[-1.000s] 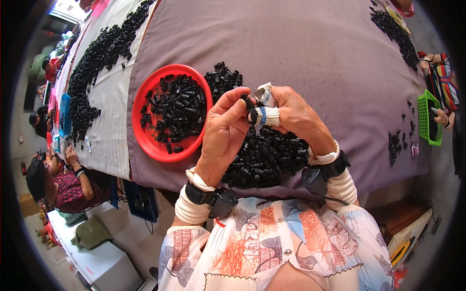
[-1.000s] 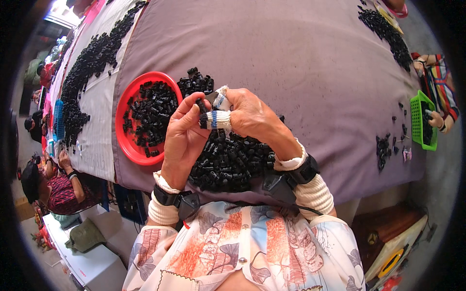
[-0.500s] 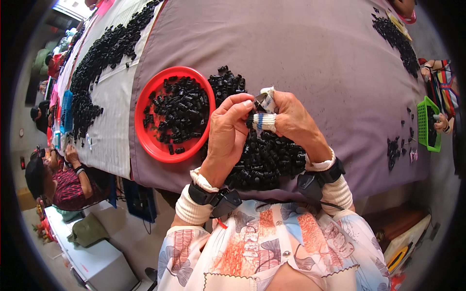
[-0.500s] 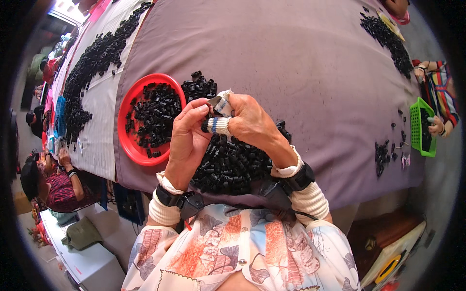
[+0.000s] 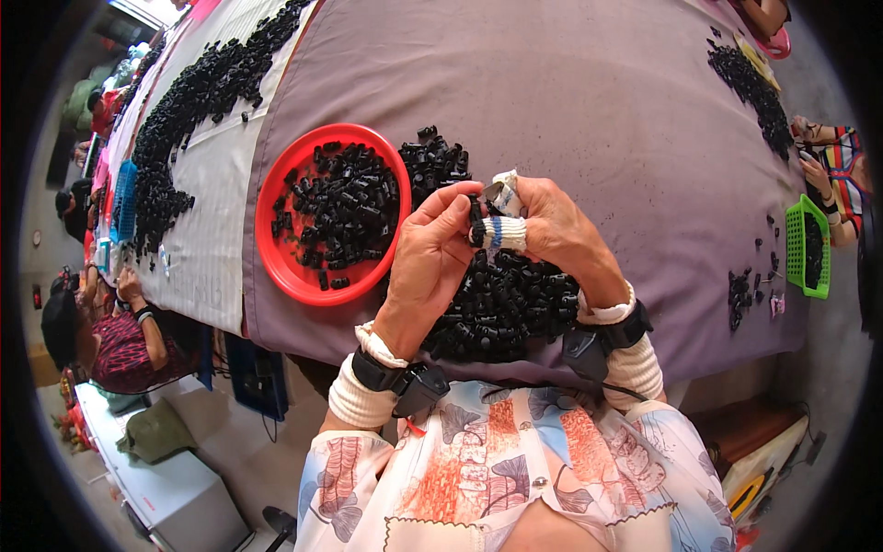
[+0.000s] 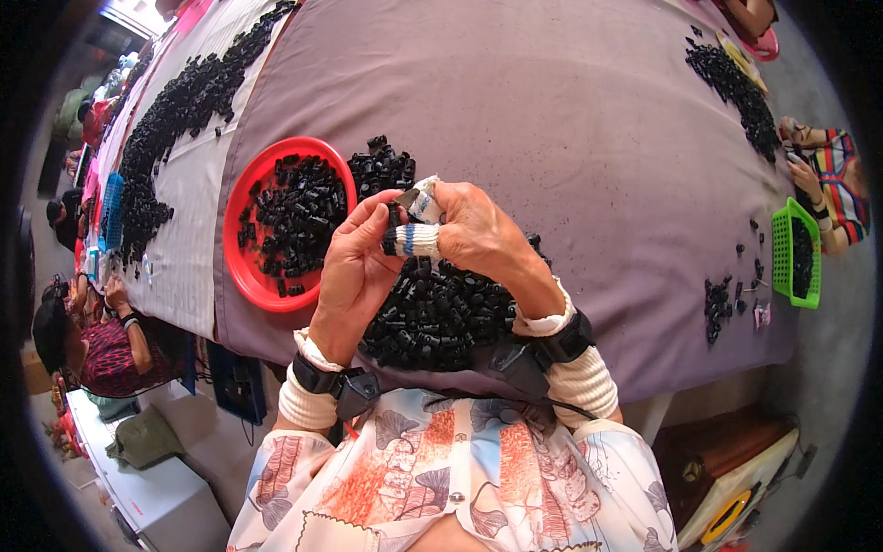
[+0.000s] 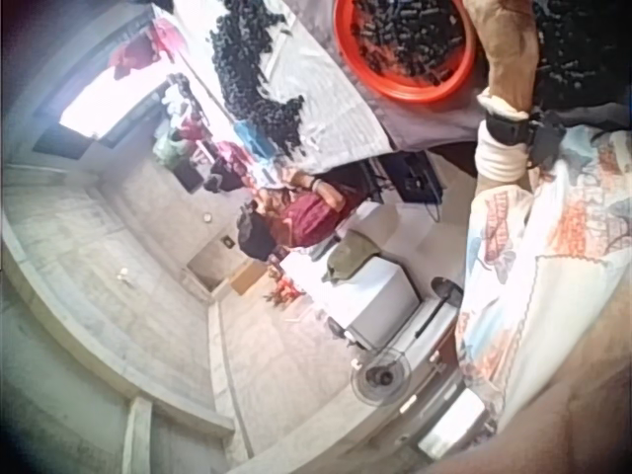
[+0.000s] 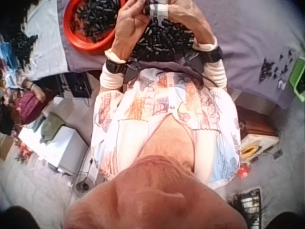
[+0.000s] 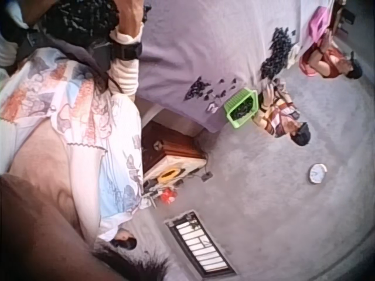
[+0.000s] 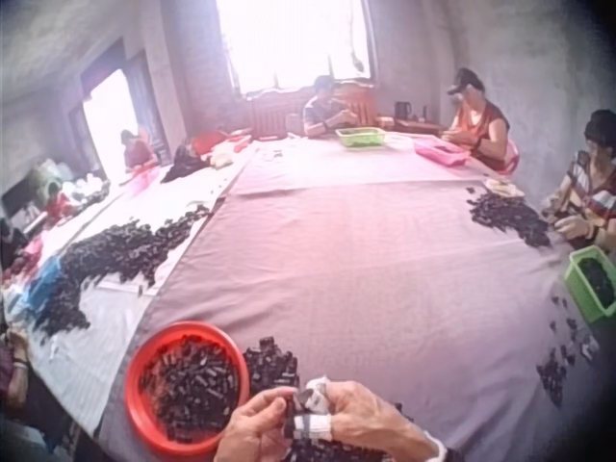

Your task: The person picks up a black plastic component from a pile, scrapes its surface with a small blade, and places it into a red tray, repeating the process for several components.

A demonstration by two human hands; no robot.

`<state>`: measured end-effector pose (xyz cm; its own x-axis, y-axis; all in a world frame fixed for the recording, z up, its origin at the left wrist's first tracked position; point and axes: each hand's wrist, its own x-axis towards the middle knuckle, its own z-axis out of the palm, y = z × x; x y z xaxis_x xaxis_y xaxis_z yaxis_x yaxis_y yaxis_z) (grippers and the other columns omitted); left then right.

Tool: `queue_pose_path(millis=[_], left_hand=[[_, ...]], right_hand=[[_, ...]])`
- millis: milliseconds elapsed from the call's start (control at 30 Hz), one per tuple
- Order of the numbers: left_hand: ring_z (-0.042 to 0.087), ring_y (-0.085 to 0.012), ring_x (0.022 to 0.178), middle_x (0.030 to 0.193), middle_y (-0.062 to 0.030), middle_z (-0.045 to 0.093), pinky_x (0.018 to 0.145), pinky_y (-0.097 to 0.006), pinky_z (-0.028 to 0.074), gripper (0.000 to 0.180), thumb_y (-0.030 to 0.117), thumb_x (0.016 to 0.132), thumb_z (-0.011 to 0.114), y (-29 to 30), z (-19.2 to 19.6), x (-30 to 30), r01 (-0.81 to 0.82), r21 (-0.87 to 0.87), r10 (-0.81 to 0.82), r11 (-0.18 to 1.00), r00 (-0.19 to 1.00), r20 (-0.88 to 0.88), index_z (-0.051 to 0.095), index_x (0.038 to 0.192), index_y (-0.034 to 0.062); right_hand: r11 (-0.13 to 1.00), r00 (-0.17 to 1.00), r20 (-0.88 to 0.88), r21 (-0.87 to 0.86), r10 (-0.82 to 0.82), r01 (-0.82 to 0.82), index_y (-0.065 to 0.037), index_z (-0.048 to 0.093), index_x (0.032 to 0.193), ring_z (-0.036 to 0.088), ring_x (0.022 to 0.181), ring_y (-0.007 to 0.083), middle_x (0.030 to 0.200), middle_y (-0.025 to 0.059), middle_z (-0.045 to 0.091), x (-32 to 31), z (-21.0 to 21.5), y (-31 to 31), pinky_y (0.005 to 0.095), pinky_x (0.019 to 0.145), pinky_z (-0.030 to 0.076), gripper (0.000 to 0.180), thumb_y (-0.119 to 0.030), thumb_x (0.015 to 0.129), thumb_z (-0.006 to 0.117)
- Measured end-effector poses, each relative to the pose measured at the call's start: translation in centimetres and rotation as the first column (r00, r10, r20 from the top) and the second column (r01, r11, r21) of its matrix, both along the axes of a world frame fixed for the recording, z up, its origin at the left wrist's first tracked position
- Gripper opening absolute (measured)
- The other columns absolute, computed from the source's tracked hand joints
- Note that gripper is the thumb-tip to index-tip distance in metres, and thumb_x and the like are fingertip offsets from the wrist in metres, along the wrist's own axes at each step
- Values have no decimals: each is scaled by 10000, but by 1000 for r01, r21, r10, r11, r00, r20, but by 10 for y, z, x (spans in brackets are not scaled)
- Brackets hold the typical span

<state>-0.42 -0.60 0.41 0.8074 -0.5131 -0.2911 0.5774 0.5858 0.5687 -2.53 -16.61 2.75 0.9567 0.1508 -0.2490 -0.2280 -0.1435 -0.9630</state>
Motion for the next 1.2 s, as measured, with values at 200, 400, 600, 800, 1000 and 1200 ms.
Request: queue_pose_path(millis=[200, 400, 600, 800, 1000, 1200], left_hand=[[572, -96, 778, 880, -48, 615, 735, -253, 475, 211, 106, 907, 502, 4, -1, 2, 21, -22, -20, 1000, 999, 40, 566, 1076, -3], [587, -118, 835, 934, -71, 621, 762, -271, 484, 218, 94, 902, 507, 4, -1, 1, 36, -44, -33, 998, 998, 53, 562, 1082, -16], [590, -141, 871, 975, -87, 618, 780, -277, 486, 220, 86, 899, 511, 3, 0, 1, 65, -54, -60, 996, 995, 81, 562, 1086, -18], [589, -138, 875, 975, -86, 617, 783, -274, 485, 222, 83, 893, 524, 1, -4, 1, 52, -7, -51, 999, 994, 93, 559, 1086, -21], [586, -127, 868, 964, -80, 614, 769, -257, 484, 212, 84, 889, 531, -1, -6, 0, 11, 40, -16, 999, 989, 146, 558, 1070, -23], [587, -119, 847, 960, -76, 613, 777, -259, 478, 220, 97, 889, 534, -4, -5, 3, -11, -5, 11, 1000, 998, 62, 553, 1073, -22]], right_hand=[[992, 999, 33, -122, 33, -29, -18, 556, 774, 493, 557, 124, 615, 44, 528, 0, -6, 0, 292, 505, 399, 370, -337, 692, 725], [981, 997, 36, -184, 62, -54, -11, 541, 757, 501, 551, 166, 607, 75, 526, 2, -8, 0, 313, 516, 401, 394, -350, 676, 725], [983, 997, 20, -171, 74, -69, -4, 535, 743, 498, 552, 171, 605, 86, 526, 1, -9, -3, 314, 517, 399, 399, -352, 674, 717], [986, 996, 34, -146, 85, -80, -2, 536, 729, 486, 551, 165, 595, 77, 519, -1, -11, -4, 315, 516, 394, 380, -338, 690, 710], [986, 993, 62, -141, 103, -93, -1, 541, 740, 475, 550, 153, 595, 58, 520, -1, -7, -1, 309, 510, 389, 317, -284, 725, 681], [998, 998, -41, 45, 39, -37, -27, 538, 755, 440, 479, 94, 561, 5, 484, -3, -13, -1, 255, 429, 353, 227, -222, 738, 654]])
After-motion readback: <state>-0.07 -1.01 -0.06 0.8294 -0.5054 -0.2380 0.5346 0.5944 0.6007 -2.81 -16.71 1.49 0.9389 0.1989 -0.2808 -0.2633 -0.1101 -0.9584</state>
